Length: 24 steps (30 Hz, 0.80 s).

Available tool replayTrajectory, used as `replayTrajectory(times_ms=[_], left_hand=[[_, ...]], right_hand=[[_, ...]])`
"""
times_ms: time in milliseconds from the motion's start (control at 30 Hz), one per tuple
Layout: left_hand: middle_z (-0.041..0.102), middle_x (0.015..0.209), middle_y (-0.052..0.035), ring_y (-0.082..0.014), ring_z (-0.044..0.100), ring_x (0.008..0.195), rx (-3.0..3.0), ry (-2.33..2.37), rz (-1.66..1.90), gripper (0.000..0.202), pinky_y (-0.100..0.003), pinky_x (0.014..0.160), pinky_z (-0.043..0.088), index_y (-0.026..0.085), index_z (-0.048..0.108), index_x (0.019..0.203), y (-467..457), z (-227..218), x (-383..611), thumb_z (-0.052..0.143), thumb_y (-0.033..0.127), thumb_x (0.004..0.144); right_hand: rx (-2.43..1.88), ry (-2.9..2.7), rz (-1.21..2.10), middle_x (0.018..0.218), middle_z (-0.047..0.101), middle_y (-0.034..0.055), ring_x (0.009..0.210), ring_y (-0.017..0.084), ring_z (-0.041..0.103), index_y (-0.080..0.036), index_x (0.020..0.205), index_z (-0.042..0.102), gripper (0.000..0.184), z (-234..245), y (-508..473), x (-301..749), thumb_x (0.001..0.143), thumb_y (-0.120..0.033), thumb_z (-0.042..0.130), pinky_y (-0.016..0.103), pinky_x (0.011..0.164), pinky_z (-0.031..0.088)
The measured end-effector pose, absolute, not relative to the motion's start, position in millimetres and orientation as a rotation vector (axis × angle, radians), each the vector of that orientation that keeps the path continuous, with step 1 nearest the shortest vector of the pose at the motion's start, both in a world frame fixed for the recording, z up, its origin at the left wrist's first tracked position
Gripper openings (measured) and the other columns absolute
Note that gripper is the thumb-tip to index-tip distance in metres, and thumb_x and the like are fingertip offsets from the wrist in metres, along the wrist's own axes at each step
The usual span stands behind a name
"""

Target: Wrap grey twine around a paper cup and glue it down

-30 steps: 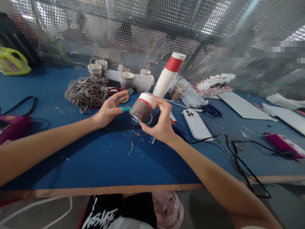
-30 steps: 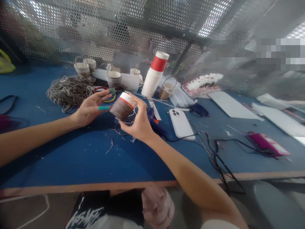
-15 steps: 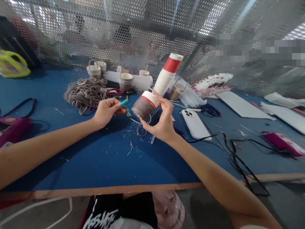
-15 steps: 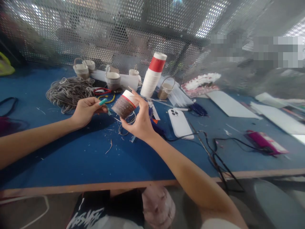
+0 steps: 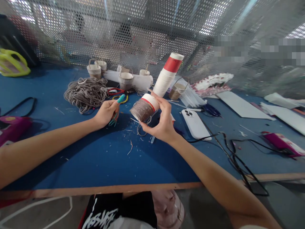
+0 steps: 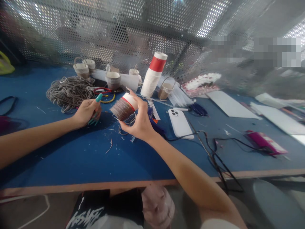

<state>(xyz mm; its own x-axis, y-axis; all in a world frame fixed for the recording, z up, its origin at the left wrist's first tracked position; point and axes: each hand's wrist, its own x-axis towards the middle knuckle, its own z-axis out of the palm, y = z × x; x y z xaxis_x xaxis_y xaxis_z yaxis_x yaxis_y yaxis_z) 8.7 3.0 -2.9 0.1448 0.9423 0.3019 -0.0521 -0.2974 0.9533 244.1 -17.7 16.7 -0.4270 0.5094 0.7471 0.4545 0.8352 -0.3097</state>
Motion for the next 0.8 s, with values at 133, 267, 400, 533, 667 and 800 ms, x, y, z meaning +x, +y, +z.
replayTrajectory(times_ms=[133, 267, 400, 533, 667, 800], left_hand=[[0.062, 0.063, 0.0007, -0.0098, 0.059, 0.054, 1.619, 0.935, 1.525, 0.043, -0.022, 0.051, 0.051, 0.02, 0.052, 0.069, 9, -12, 6, 0.062, 0.057, 0.088], [0.054, 0.14, -0.0086, -0.0276, 0.056, 0.13, 1.908, 0.709, 1.568, 0.075, -0.046, 0.101, 0.055, 0.03, 0.046, 0.13, 9, -17, 5, 0.085, 0.039, 0.067], [0.02, 0.164, -0.0112, -0.039, 0.027, 0.153, 2.17, 0.472, 1.271, 0.105, -0.063, 0.114, 0.042, 0.037, 0.017, 0.154, 0, -17, 6, 0.079, 0.03, 0.07], [0.02, 0.162, -0.0136, -0.0395, 0.027, 0.152, 2.343, 0.389, 1.196, 0.11, -0.062, 0.113, 0.045, 0.036, 0.01, 0.158, -8, -14, 10, 0.071, 0.012, 0.07], [0.035, 0.144, -0.0132, -0.0351, 0.044, 0.138, 2.329, 0.46, 1.323, 0.101, -0.047, 0.095, 0.061, 0.036, 0.022, 0.155, -7, -15, 13, 0.073, 0.011, 0.072], [0.034, 0.141, -0.0112, -0.0273, 0.058, 0.122, 2.172, 0.475, 1.441, 0.093, -0.034, 0.083, 0.064, 0.036, 0.031, 0.149, -5, -15, 13, 0.081, 0.022, 0.072]], right_hand=[[-0.668, -2.112, 0.041, 0.155, 0.04, 0.0162, 0.144, 0.034, 0.043, -0.028, 0.149, 0.018, 0.089, 17, -20, 243, 0.078, -0.024, 0.072, 0.054, 0.118, 0.041], [-0.674, -2.215, 0.008, 0.159, 0.035, 0.0173, 0.148, 0.036, 0.038, -0.025, 0.154, 0.013, 0.092, 24, -23, 244, 0.08, -0.021, 0.069, 0.057, 0.12, 0.039], [-0.648, -2.4, -0.04, 0.167, 0.022, 0.0169, 0.153, 0.036, 0.029, -0.025, 0.159, -0.004, 0.106, 31, -26, 244, 0.08, -0.015, 0.066, 0.06, 0.12, 0.036], [-0.613, -2.478, -0.054, 0.171, -0.008, 0.014, 0.157, 0.037, 0.011, -0.029, 0.155, -0.028, 0.119, 32, -33, 239, 0.081, -0.011, 0.063, 0.063, 0.121, 0.033], [-0.54, -2.46, -0.091, 0.17, -0.017, 0.0102, 0.157, 0.039, 0.007, -0.036, 0.15, -0.035, 0.127, 33, -41, 233, 0.08, -0.011, 0.067, 0.07, 0.122, 0.023], [-0.645, -2.36, -0.04, 0.172, 0.001, 0.0129, 0.156, 0.04, 0.013, -0.035, 0.156, -0.022, 0.127, 33, -37, 236, 0.077, -0.024, 0.077, 0.071, 0.123, 0.017]])
